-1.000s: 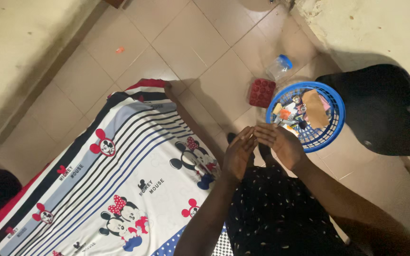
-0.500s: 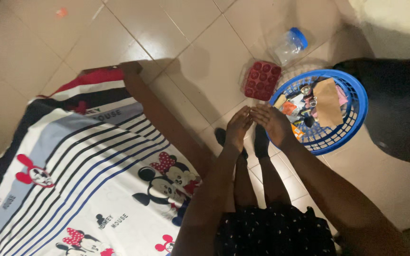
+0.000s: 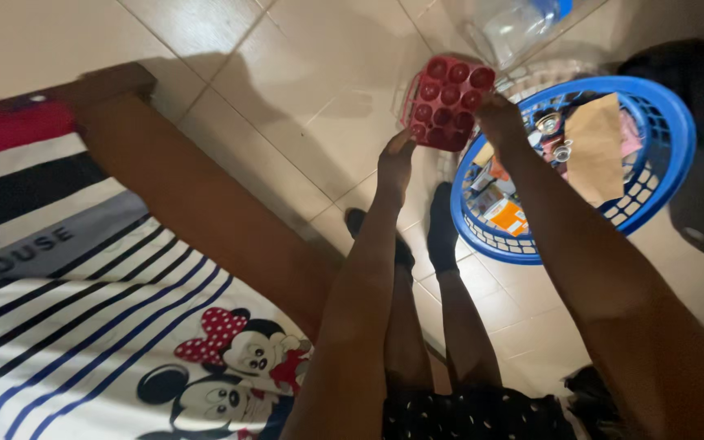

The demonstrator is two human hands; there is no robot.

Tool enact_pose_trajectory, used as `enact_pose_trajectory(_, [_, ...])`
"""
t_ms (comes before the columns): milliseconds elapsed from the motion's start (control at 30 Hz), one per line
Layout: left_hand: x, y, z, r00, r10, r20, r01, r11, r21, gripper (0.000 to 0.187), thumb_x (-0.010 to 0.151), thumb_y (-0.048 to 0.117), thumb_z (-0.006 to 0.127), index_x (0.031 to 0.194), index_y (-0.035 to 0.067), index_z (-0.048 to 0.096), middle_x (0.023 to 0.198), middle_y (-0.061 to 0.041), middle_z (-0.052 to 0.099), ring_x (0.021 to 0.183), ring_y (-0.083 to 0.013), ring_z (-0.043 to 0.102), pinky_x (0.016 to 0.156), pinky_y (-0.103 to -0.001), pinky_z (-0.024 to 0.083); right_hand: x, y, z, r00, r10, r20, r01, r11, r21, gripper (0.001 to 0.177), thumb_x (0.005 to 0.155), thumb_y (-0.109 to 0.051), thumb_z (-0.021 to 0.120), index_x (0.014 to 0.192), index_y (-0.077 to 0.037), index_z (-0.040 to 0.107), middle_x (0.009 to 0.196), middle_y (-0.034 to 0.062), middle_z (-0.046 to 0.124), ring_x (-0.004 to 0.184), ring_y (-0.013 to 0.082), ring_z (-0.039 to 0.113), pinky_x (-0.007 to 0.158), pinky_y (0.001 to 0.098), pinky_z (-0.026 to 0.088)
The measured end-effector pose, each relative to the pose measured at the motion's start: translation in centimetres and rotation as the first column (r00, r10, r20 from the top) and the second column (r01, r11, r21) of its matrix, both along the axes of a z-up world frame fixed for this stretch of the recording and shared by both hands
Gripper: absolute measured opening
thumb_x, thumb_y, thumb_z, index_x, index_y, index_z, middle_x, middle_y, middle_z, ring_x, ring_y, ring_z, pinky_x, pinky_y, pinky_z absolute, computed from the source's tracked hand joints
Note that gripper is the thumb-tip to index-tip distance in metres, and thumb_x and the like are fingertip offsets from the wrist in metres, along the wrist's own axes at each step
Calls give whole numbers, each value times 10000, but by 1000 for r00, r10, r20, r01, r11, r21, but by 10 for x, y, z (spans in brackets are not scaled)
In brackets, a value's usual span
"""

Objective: The person picks up items from the floor, including a small bottle, a cloth, a pouch, a purse, a medicine bottle, and a tray, and places them into a bucket one by one.

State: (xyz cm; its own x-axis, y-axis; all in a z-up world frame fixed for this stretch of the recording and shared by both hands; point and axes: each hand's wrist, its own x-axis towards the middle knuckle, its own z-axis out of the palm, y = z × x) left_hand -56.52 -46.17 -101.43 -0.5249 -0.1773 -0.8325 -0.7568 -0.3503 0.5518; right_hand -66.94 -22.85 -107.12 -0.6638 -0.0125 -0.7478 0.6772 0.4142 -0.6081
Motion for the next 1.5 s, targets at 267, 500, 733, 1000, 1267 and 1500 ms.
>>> enact_pose_trajectory(267, [14,2,-65,979,-43,199,31,997,64,711,1001,510,491,1579,113,374,1594,-119,443,1450,-255,406,1171,-477,338,-30,-5,-40,993,13,-116,-2,995,100,583,848,-15,700,1418,-69,589,1239,52,710,1091,165,664,906,280,550])
enact_pose_trajectory(500, [36,-3,-85,947,301,110,-316,823,472,835,986,618,503,1639,158,260,1684,-56,335,1518,-257,335,1177,-537,243,-31,-23,-41,988,-105,115,126,972,-197,481,891,-47,708,1367,-73,647,1213,37,696,1095,153,648,926,274,529])
enact_pose_trajectory(733, [52,-46,57,881,468,-71,-424,848,318,735,1002,499,592,1584,102,380,1638,-91,394,1443,-222,441,1128,-474,423,27,-78,64,993,-22,-113,0,980,-198,286,964,-98,651,1246,-58,681,1074,-3,696,982,104,631,856,234,525])
enact_pose_trajectory(1000, [42,-111,307,878,450,-160,-419,887,197,651,1010,450,608,1503,36,512,1355,-98,618,1189,-193,624,989,-377,532,27,-127,343,992,43,-115,-73,959,-272,418,1008,-130,618,1413,-27,611,1249,87,659,1105,139,599,958,271,488])
enact_pose_trajectory(1267, [47,-132,537,808,512,-291,-449,856,258,529,999,316,606,1452,49,549,1329,-40,674,1130,-143,674,961,-321,559,14,-146,590,992,-10,-125,-66,808,-585,563,955,-99,598,1503,-20,496,1373,149,625,1207,223,610,1036,357,486])
enact_pose_trajectory(1500, [64,-157,680,714,507,-483,-408,862,302,453,1034,220,580,1441,22,564,1283,-65,686,1094,-158,692,954,-318,574,20,-170,736,981,-14,-194,-107,794,-598,610,931,-80,596,1522,-13,464,1409,181,604,1162,275,627,1013,405,489])
